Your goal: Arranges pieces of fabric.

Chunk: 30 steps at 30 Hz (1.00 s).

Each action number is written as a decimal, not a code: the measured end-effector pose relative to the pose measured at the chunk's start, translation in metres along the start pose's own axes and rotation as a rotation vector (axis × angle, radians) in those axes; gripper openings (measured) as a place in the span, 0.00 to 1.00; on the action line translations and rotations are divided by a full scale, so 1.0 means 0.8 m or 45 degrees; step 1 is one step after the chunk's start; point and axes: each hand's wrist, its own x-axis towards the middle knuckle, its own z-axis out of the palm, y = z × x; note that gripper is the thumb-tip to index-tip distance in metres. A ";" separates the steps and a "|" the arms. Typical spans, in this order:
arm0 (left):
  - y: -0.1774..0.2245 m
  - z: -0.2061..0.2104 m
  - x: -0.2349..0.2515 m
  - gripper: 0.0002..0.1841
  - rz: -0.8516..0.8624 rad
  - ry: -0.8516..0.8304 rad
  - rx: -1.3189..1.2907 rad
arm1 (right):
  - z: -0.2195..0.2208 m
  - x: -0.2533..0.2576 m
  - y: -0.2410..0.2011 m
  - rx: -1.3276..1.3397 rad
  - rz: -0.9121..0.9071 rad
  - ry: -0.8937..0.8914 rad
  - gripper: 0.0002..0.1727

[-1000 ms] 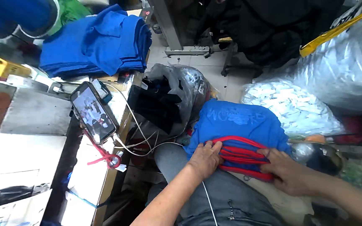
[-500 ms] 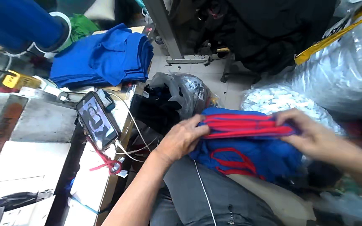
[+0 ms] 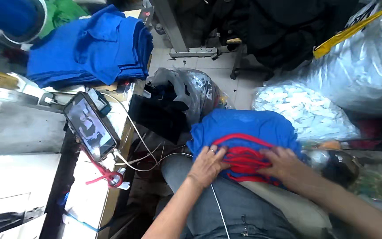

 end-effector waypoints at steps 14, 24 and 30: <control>-0.017 -0.054 0.010 0.12 -0.046 -0.314 -0.344 | -0.032 0.004 0.017 0.045 0.160 -0.324 0.19; -0.016 -0.068 -0.008 0.17 0.312 0.268 -0.190 | -0.051 -0.015 0.019 0.133 -0.047 0.329 0.02; 0.042 -0.024 0.018 0.26 -0.070 -0.618 -0.117 | 0.002 -0.044 0.019 -0.113 -0.181 -0.028 0.26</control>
